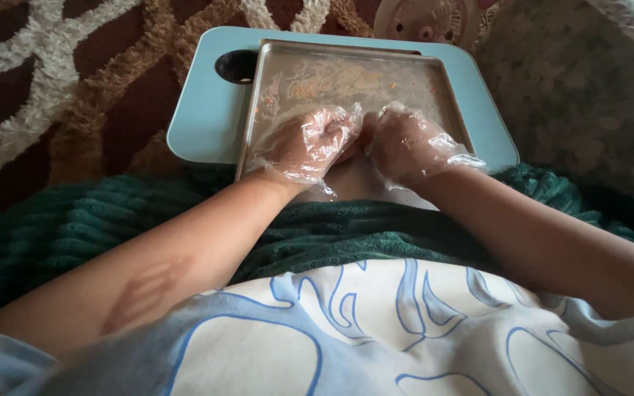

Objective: Putting on plastic gloves and kneading small pieces of dough on a metal tray

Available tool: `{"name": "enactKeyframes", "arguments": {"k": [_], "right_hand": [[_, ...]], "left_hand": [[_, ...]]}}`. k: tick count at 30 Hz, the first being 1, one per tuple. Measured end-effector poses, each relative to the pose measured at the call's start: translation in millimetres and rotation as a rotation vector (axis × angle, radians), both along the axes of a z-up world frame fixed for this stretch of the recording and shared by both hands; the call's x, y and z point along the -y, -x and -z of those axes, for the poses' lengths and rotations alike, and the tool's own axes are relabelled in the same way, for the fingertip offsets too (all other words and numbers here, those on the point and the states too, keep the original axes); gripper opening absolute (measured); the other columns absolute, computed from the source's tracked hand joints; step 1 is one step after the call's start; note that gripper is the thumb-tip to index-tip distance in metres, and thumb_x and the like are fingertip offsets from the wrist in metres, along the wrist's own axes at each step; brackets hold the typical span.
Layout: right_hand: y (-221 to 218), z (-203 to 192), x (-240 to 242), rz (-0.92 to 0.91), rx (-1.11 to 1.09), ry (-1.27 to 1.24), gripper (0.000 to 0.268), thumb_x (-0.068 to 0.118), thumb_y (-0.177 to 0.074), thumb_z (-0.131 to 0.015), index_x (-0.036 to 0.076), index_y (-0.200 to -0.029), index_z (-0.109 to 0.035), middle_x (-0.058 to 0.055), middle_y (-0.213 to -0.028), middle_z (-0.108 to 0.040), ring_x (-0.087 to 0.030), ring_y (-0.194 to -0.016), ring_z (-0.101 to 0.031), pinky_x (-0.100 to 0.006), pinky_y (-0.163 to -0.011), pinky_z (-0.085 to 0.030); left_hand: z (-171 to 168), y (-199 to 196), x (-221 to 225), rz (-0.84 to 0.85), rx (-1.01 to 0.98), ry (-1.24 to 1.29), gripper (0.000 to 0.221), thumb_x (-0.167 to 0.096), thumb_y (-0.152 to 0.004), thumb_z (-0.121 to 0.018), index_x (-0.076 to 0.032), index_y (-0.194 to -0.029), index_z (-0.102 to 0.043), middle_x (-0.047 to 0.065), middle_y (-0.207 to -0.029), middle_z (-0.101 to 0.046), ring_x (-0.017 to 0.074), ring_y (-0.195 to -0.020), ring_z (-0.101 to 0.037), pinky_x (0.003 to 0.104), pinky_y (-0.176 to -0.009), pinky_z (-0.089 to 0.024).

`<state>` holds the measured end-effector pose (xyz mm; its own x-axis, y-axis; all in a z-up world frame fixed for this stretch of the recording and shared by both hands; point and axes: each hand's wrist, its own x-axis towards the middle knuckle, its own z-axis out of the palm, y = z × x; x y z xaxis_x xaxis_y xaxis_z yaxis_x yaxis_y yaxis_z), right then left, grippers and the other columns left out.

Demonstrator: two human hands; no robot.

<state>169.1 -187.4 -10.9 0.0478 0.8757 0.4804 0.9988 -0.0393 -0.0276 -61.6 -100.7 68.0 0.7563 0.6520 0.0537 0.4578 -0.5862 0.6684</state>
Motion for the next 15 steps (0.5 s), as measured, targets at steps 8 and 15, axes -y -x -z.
{"name": "enactKeyframes", "arguments": {"k": [8,15], "right_hand": [[9,15,-1,0.098,0.109,-0.07,0.011,0.031,-0.098,-0.056,0.021,-0.097,-0.06,-0.003,-0.074,-0.059,-0.032,-0.077,-0.068,-0.049,-0.062,-0.053],[69,-30,35,0.148,-0.147,0.015,0.024,0.04,-0.095,-0.058,0.026,-0.102,-0.076,0.002,-0.091,-0.064,-0.018,-0.095,-0.061,-0.028,-0.079,-0.048]], "left_hand": [[4,3,-4,0.02,0.04,0.006,0.04,-0.051,-0.091,-0.047,-0.03,-0.112,-0.074,-0.001,-0.108,-0.077,0.0267,-0.115,-0.069,0.044,-0.097,-0.055],[4,3,1,0.015,0.075,-0.032,0.038,-0.049,-0.091,-0.048,-0.027,-0.107,-0.075,0.002,-0.106,-0.077,0.0298,-0.113,-0.069,0.046,-0.094,-0.055]]}}
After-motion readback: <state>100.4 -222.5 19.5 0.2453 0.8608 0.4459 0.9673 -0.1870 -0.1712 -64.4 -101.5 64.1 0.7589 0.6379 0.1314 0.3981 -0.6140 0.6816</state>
